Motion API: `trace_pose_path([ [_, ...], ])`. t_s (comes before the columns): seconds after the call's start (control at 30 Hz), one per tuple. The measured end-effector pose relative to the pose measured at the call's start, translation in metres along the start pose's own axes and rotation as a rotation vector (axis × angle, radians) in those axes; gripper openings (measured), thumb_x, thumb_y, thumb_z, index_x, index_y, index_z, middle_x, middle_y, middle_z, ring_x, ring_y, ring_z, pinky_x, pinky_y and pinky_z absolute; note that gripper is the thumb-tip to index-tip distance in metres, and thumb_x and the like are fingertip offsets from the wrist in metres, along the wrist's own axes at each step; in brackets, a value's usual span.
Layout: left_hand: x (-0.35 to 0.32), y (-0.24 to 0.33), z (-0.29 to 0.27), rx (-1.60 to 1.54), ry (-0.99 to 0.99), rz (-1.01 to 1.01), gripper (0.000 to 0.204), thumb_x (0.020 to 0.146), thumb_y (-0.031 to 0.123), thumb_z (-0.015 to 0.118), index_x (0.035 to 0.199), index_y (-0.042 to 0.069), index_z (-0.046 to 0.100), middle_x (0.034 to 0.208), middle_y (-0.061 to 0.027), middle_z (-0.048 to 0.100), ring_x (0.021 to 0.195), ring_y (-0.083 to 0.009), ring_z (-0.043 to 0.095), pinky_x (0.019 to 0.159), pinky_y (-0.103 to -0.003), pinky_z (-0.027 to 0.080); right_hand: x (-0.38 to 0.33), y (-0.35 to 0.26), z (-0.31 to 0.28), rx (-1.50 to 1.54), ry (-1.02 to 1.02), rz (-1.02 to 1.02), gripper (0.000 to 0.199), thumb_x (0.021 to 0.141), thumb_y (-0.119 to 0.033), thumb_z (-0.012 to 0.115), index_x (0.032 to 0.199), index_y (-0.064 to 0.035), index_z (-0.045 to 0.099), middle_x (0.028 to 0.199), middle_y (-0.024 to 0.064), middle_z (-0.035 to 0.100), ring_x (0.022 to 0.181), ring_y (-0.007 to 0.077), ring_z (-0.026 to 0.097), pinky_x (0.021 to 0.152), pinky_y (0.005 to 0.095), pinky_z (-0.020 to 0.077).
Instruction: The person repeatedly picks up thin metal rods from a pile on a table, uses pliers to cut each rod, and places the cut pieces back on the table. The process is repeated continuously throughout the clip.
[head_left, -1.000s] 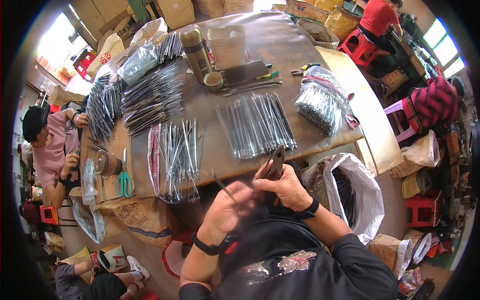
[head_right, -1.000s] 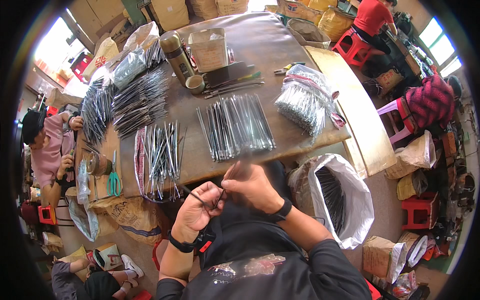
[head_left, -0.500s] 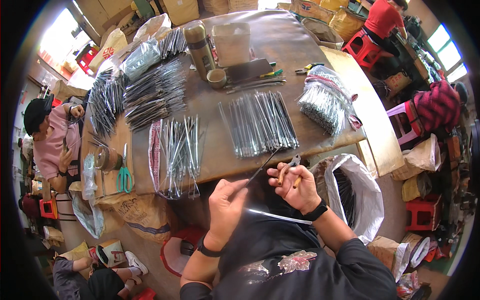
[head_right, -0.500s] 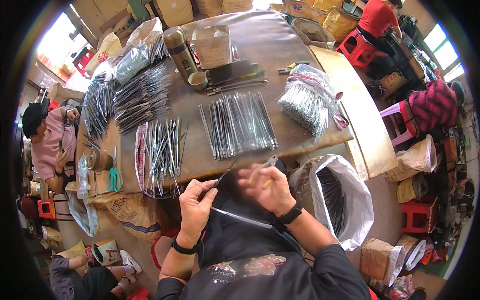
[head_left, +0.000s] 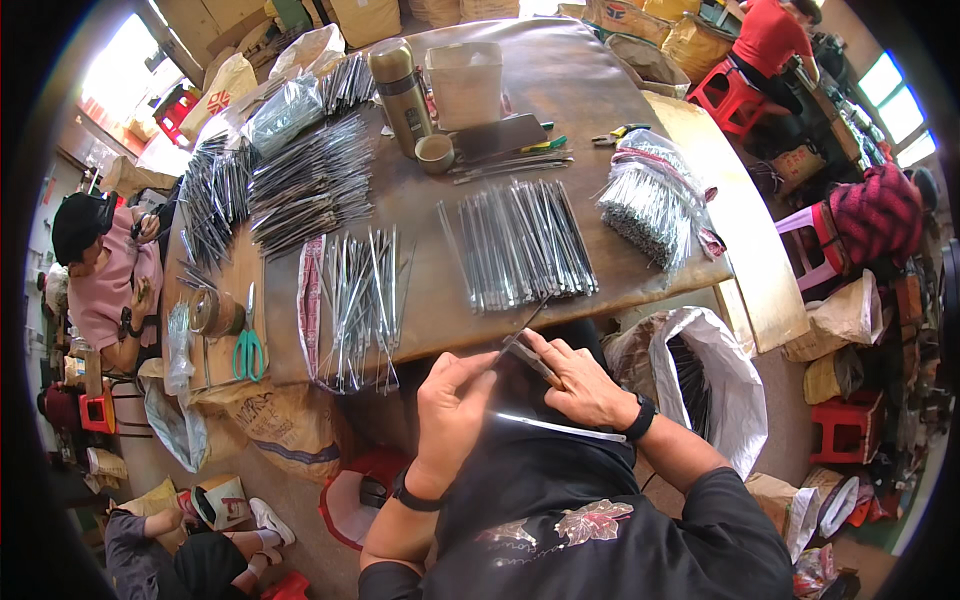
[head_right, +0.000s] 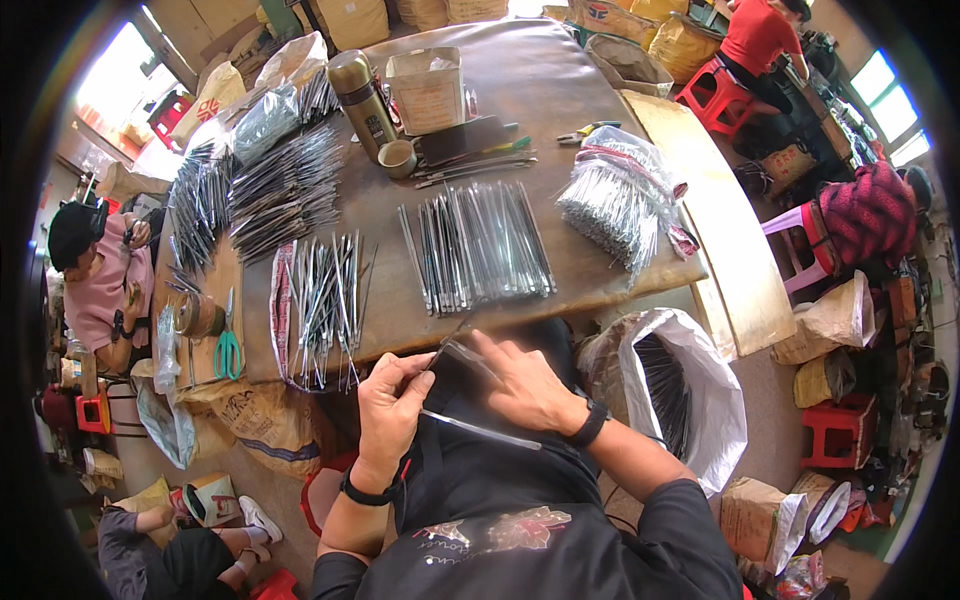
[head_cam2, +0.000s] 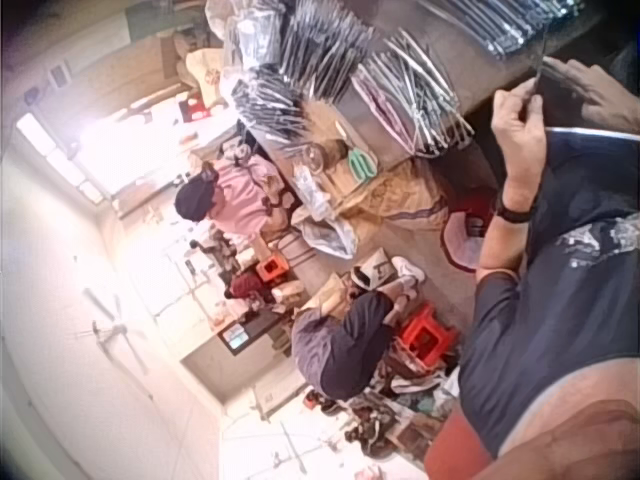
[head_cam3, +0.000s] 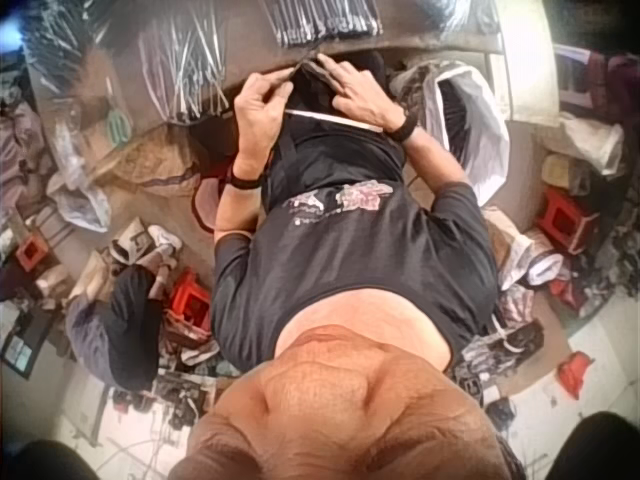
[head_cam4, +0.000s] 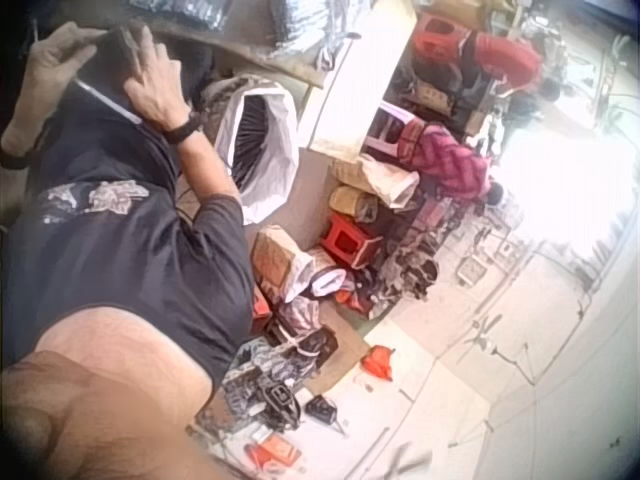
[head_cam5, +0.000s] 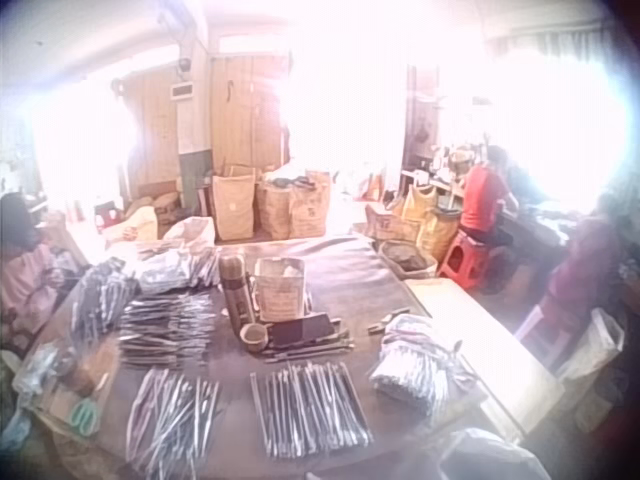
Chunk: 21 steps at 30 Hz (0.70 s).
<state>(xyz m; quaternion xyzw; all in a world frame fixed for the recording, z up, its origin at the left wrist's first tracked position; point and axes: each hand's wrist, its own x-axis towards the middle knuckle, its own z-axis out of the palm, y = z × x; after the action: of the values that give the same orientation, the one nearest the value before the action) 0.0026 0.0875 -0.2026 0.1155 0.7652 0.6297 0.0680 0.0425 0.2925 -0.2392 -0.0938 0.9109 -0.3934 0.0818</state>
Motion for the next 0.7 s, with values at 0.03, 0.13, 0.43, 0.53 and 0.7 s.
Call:
trace_pose_path([
  [0.03,0.0,-0.001,0.0,-0.009,0.006,0.005,0.021,0.082,-0.005,0.065,0.102,0.0,0.07,0.077,0.002,0.051,0.068,-0.006,0.046,0.063,-0.02,0.038,0.001,-0.001,-0.002,-0.013,0.005,-0.017,0.083,0.07,-0.012,0.058,0.146,-0.0073,0.026,0.103,0.0237,0.055,0.083,0.0421,0.057,0.073,0.0465,0.0488],
  [0.13,0.001,-0.003,0.0,-0.044,0.008,-0.037,0.021,0.083,-0.005,0.064,0.103,0.0,0.069,0.078,0.0033,0.05,0.067,-0.0046,0.045,0.062,-0.019,0.037,0.001,-0.006,-0.005,0.043,-0.02,0.027,0.084,0.069,-0.01,0.055,0.147,-0.0072,0.024,0.106,0.0231,0.05,0.088,0.0423,0.053,0.077,0.046,0.0462],
  [0.43,-0.001,-0.009,-0.001,-0.074,-0.029,-0.054,0.018,0.085,-0.004,0.063,0.102,0.0,0.069,0.078,0.0046,0.05,0.059,-0.0017,0.044,0.051,-0.018,0.035,0.001,-0.002,-0.007,0.068,0.152,-0.114,0.045,0.072,-0.007,0.057,0.117,-0.0027,0.057,0.086,0.0199,0.062,0.079,0.0388,0.061,0.071,0.0418,0.0506],
  [0.53,0.0,-0.012,-0.001,-0.096,-0.039,-0.076,0.017,0.086,-0.004,0.062,0.101,-0.001,0.068,0.078,0.0045,0.05,0.059,-0.0018,0.044,0.051,-0.018,0.036,0.0,-0.003,-0.007,0.088,0.098,-0.06,0.032,0.074,-0.008,0.058,0.106,-0.0013,0.06,0.086,0.0224,0.063,0.081,0.0404,0.062,0.072,0.0428,0.0514],
  [0.7,0.002,-0.003,-0.006,-0.068,-0.08,-0.138,0.022,0.086,0.002,0.065,0.108,-0.001,0.067,0.082,0.0029,0.05,0.064,-0.0037,0.047,0.055,-0.018,0.039,-0.001,-0.005,-0.01,0.107,0.062,-0.008,0.034,0.074,-0.011,0.057,0.107,-0.0035,0.061,0.078,0.0213,0.061,0.073,0.0391,0.061,0.066,0.0421,0.0507],
])
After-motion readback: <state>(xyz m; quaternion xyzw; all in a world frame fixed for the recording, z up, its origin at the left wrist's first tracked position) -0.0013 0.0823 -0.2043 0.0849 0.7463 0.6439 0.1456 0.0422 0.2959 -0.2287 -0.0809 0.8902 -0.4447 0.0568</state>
